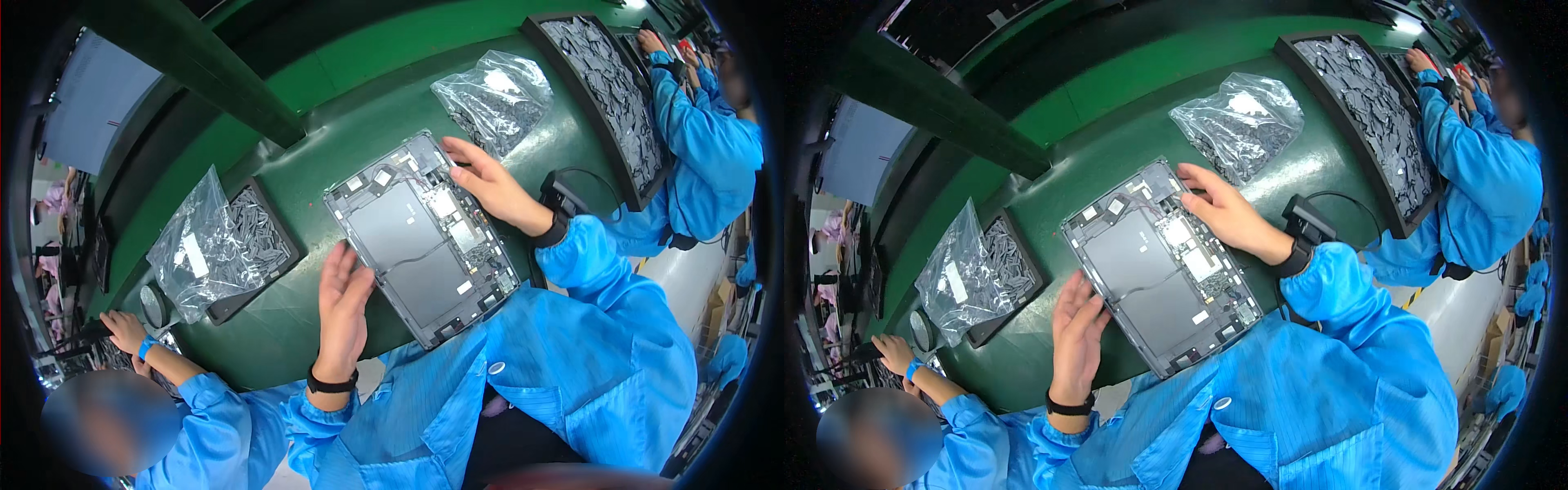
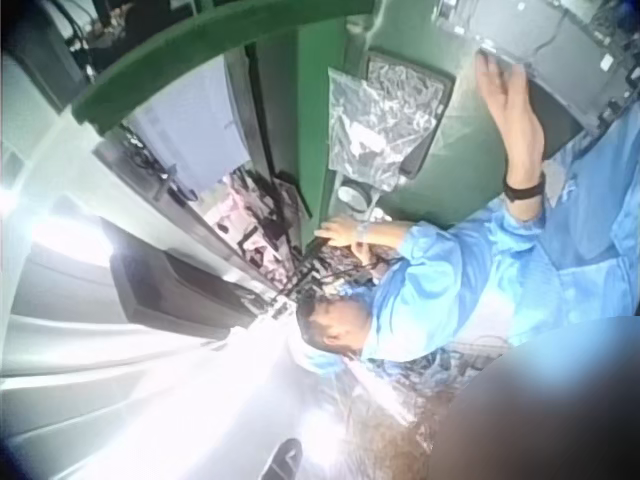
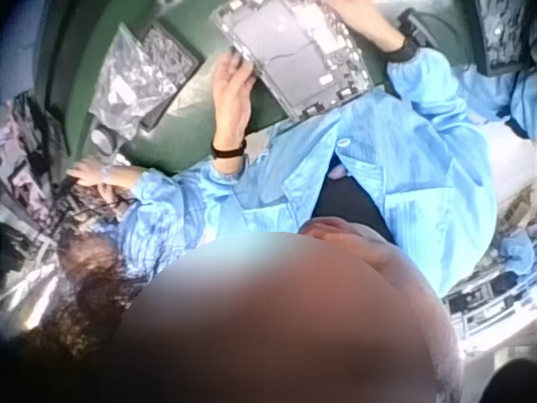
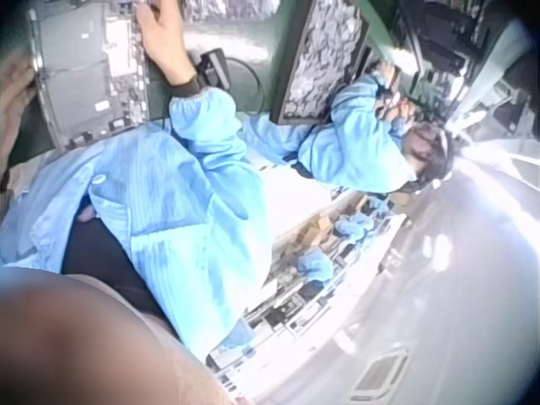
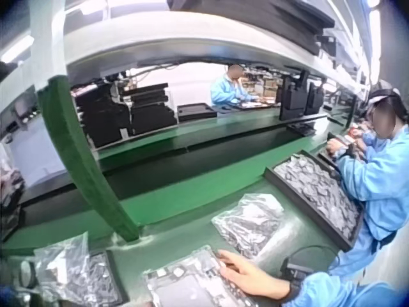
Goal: Assembling internal components of a tablet or similar electronic device on a factory production line.
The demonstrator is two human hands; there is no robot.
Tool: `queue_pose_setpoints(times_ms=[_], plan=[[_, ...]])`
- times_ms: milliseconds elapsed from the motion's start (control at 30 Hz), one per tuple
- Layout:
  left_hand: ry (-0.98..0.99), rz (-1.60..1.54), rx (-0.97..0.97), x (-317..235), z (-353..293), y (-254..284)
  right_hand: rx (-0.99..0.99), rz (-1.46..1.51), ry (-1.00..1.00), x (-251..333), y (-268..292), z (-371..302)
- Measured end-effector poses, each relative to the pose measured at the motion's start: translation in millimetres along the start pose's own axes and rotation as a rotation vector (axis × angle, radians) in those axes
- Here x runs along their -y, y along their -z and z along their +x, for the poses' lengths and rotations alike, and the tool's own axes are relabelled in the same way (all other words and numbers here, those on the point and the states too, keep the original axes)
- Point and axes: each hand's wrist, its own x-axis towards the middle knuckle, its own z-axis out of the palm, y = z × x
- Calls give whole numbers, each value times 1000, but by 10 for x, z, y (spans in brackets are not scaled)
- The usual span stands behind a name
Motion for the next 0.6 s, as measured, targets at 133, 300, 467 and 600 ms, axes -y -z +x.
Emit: queue_pose_setpoints(times_ms=[133, 300, 467, 600], plan=[[-5, 151, 170, -24, 124, -33, 118, 102, -175, 68, 24, 146], [-69, 142, 188, 28, 171, -22, 10, 55, -141, 243, 25, 275], [-76, 154, 236, -28, 210, 22, 258, 441, -223, 354, 75, 409], [-291, 337, 102, -52, 221, -6, 164, 408, -168, 438, -47, 417]])
